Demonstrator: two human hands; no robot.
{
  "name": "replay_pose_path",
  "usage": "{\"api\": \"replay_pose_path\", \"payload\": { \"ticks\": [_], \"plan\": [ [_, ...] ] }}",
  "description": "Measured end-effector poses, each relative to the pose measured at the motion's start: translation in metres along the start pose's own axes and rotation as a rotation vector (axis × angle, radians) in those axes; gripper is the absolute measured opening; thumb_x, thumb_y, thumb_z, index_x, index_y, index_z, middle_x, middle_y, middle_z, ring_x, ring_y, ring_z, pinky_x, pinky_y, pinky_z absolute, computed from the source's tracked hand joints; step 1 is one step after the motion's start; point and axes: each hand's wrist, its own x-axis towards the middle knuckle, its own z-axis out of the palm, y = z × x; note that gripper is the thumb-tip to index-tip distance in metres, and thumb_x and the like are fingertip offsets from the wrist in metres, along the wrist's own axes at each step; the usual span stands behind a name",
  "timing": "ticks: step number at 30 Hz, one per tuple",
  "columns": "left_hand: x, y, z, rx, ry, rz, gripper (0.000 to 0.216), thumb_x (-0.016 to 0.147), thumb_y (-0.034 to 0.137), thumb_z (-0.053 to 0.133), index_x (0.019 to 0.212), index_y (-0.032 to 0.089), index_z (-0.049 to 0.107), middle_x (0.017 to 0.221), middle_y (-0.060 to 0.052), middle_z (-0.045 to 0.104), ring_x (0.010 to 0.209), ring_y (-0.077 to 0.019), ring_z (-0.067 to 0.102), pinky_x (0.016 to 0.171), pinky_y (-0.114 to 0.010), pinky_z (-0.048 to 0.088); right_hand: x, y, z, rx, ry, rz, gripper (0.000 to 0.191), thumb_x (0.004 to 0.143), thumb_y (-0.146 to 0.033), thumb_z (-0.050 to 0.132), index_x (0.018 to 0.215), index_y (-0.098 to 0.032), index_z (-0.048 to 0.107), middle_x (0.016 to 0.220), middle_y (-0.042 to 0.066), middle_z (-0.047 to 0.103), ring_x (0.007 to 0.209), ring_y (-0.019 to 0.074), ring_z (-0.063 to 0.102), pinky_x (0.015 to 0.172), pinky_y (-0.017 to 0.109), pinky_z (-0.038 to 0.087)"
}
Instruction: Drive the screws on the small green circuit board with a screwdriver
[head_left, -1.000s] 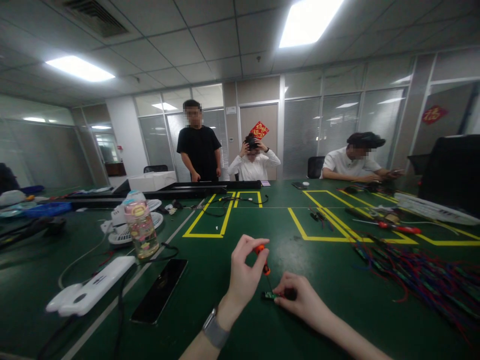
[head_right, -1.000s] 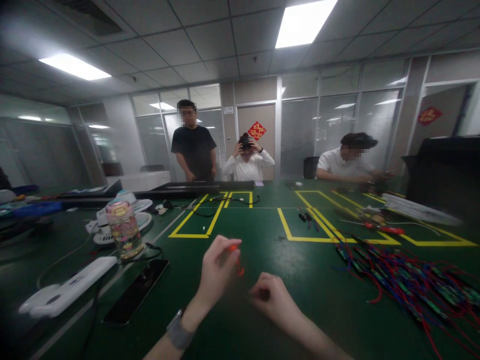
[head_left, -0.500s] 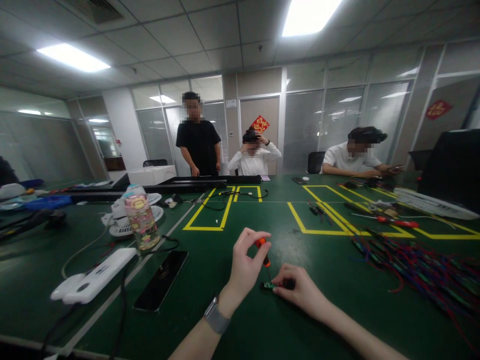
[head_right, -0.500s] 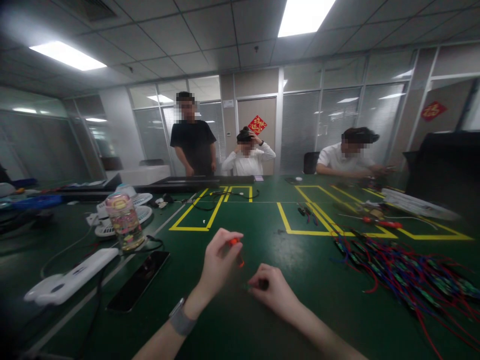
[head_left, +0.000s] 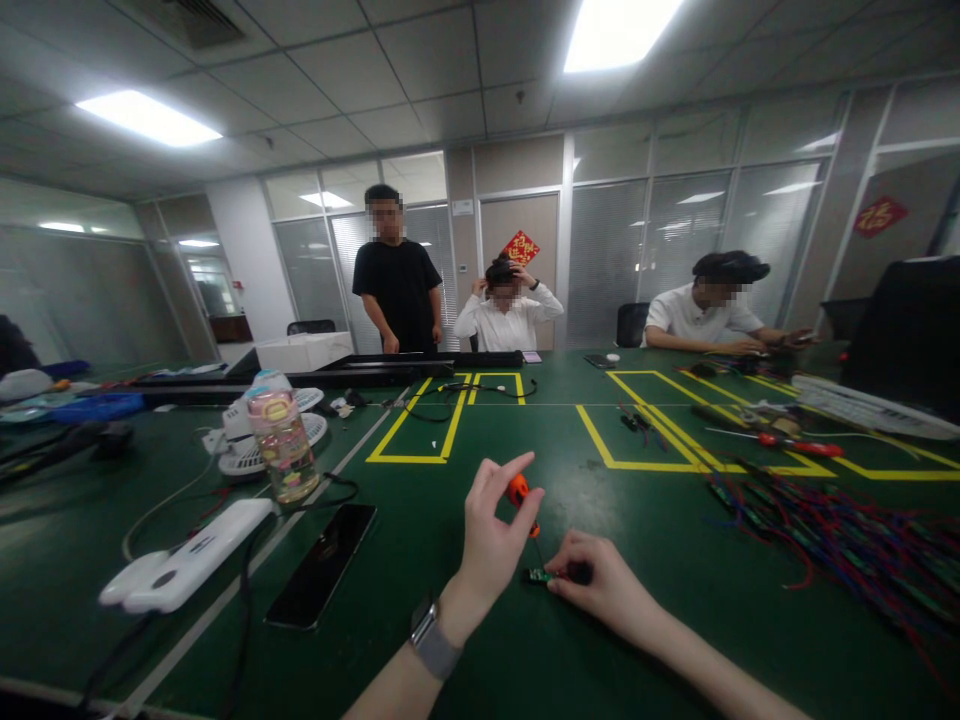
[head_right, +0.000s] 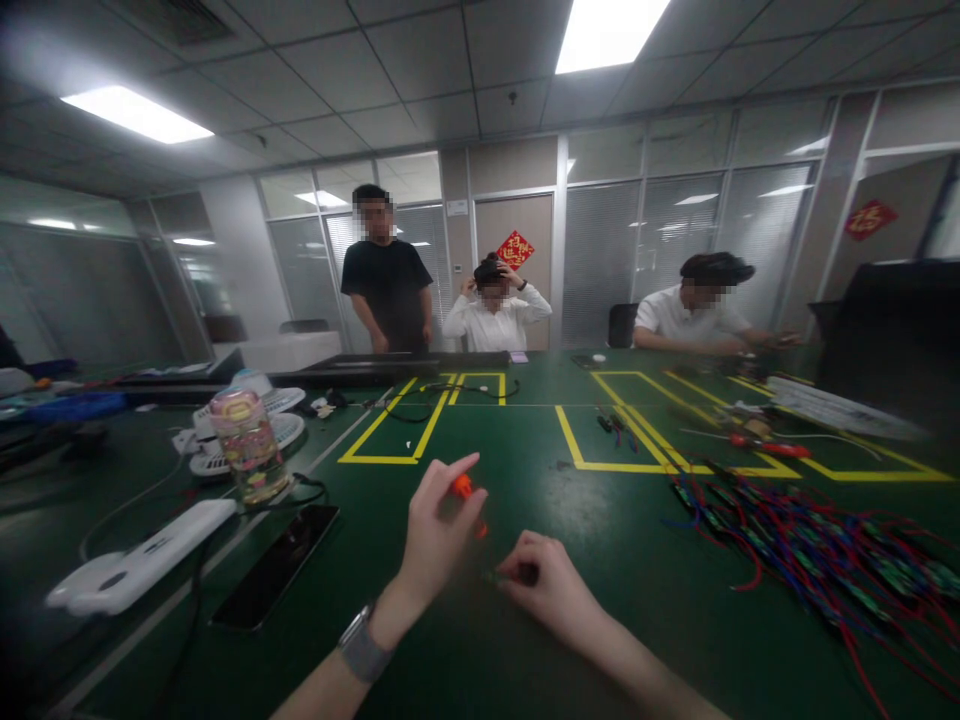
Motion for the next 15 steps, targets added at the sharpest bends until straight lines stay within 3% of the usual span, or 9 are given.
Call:
{"api": "replay_pose_path", "payload": {
  "ticks": [2, 7, 15],
  "plan": [
    [-0.0002, 0.0002, -0.0008, -0.009, 0.003, 0.009, 0.028, 0.088, 0.025, 0.062, 0.116, 0.023, 0.068, 0.081, -0.001, 0.05, 0.072, -0.0136, 0.052, 0.069, -0.025, 0.047, 0.0001, 0.0007, 0.0003, -0.005, 0.002, -0.004, 0.008, 0.073, -0.017, 0.067, 0.074, -0.017, 0.075, 0.076, 0.004, 0.064, 0.072, 0.0174, 0.061, 0.068, 0.027, 0.047],
    [0.0005, 0.0048, -0.0038, -0.173, -0.087, -0.033, 0.037, 0.101, 0.025, 0.035, 0.126, 0.021, 0.061, 0.104, -0.008, 0.058, 0.091, -0.017, 0.06, 0.08, -0.029, 0.05, 0.0002, 0.0029, 0.0005, 0.005, 0.007, -0.016, 0.008, 0.073, -0.018, 0.069, 0.076, -0.017, 0.076, 0.077, 0.004, 0.064, 0.072, 0.017, 0.06, 0.069, 0.027, 0.048],
    [0.0017, 0.0052, -0.0032, -0.126, -0.098, -0.024, 0.023, 0.094, 0.026, 0.054, 0.111, 0.022, 0.068, 0.091, -0.004, 0.061, 0.085, -0.0164, 0.06, 0.077, -0.027, 0.049, -0.0005, -0.0007, -0.0015, -0.006, 0.006, -0.004, 0.006, 0.073, -0.017, 0.069, 0.074, -0.017, 0.075, 0.077, 0.003, 0.064, 0.072, 0.0168, 0.061, 0.068, 0.027, 0.048]
  ]
}}
